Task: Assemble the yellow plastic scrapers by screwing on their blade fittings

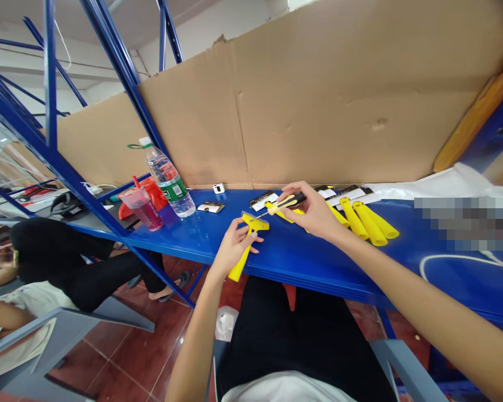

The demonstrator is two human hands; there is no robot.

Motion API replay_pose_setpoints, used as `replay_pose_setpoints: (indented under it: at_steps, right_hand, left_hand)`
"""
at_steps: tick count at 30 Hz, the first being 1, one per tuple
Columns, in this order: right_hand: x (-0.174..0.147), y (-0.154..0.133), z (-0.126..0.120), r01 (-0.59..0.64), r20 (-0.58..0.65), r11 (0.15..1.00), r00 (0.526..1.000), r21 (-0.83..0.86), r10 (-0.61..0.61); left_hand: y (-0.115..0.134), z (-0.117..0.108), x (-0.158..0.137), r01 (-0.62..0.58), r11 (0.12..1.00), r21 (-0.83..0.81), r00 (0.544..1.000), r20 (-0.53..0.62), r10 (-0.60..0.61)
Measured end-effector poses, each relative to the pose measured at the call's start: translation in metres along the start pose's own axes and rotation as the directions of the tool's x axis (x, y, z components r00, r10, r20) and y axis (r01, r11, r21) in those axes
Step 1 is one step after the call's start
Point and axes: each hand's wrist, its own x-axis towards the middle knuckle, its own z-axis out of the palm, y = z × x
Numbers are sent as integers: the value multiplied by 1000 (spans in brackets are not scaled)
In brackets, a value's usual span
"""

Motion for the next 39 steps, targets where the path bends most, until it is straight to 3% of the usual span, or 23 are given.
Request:
replay_pose_setpoints:
  at_steps: [5,10,15,21,26,32,37,39]
  right_hand:
    - [0,-3,-1,-134,-20,991,991,-14,133]
    - [-1,-7,-2,-97,24,995,995,30,97]
    - [-2,-7,-1,-178,18,984,984,14,177]
    - [0,3,0,-29,0,997,1000,-70,29]
    - [0,6,2,-147,2,989,989,10,147]
    - [1,6,-1,24,-18,993,1000,-115,-26]
    - [2,5,-1,-137,-90,989,987,-60,132]
    - [2,6,0,-133,-86,990,988,-40,129]
  left_hand:
    - [0,-1,0,0,1000,-3,1000,24,0]
    - [1,-1,0,9,1000,3,1000,14,-9]
    - [-1,-1,0,12,1000,-9,1000,3,-12]
    - [-4,-1,1,11,1000,-12,1000,-17,-11]
    - [-5,-1,1,9,1000,-20,1000,-17,-10]
    - [-2,-2,1,-2,1000,-24,1000,-12,2]
    - [0,-2,0,-1,1000,-25,1000,12,1]
    - [-1,-2,1,4,1000,-30,1000,1,-4]
